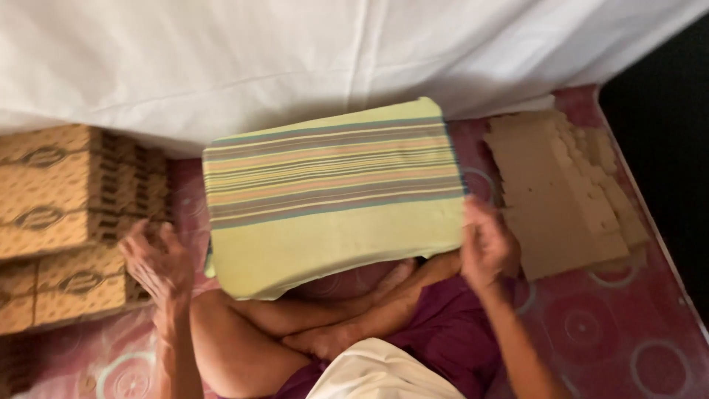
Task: A person is sitting on the floor manually folding and assembling cardboard boxes from flat sheets.
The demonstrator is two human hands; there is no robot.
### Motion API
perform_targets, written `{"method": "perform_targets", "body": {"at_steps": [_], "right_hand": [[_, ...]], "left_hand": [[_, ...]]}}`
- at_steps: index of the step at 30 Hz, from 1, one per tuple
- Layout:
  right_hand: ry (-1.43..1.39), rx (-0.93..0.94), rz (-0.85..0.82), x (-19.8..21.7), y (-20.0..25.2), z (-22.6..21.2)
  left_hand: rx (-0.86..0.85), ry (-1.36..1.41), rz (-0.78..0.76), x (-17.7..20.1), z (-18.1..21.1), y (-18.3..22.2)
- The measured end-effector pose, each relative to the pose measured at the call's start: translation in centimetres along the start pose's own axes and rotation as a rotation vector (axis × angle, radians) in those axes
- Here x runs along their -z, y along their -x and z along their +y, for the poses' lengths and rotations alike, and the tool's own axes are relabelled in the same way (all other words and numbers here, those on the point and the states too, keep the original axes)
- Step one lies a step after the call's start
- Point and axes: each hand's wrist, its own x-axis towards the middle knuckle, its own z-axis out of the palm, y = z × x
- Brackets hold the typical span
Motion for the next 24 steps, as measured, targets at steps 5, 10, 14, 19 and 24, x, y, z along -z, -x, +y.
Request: {"method": "perform_targets", "body": {"at_steps": [5,10,14,19,24], "right_hand": [[-0.072,-0.397,0.251,4.1,0.3,12.3],[0.078,-0.453,0.113,6.7,4.2,24.2],[0.371,-0.312,-0.115,6.1,8.0,29.8],[0.402,-0.342,-0.211,5.3,9.3,29.9],[0.578,-0.100,-0.222,5.8,8.5,28.0]], "left_hand": [[-0.003,0.113,-0.075,-1.3,5.6,1.8],[0.064,0.166,-0.306,1.5,12.5,1.2],[0.080,0.123,-0.380,1.7,13.2,1.0],[0.002,0.078,-0.340,1.7,12.9,1.5],[0.011,0.061,-0.348,1.3,12.8,1.5]]}}
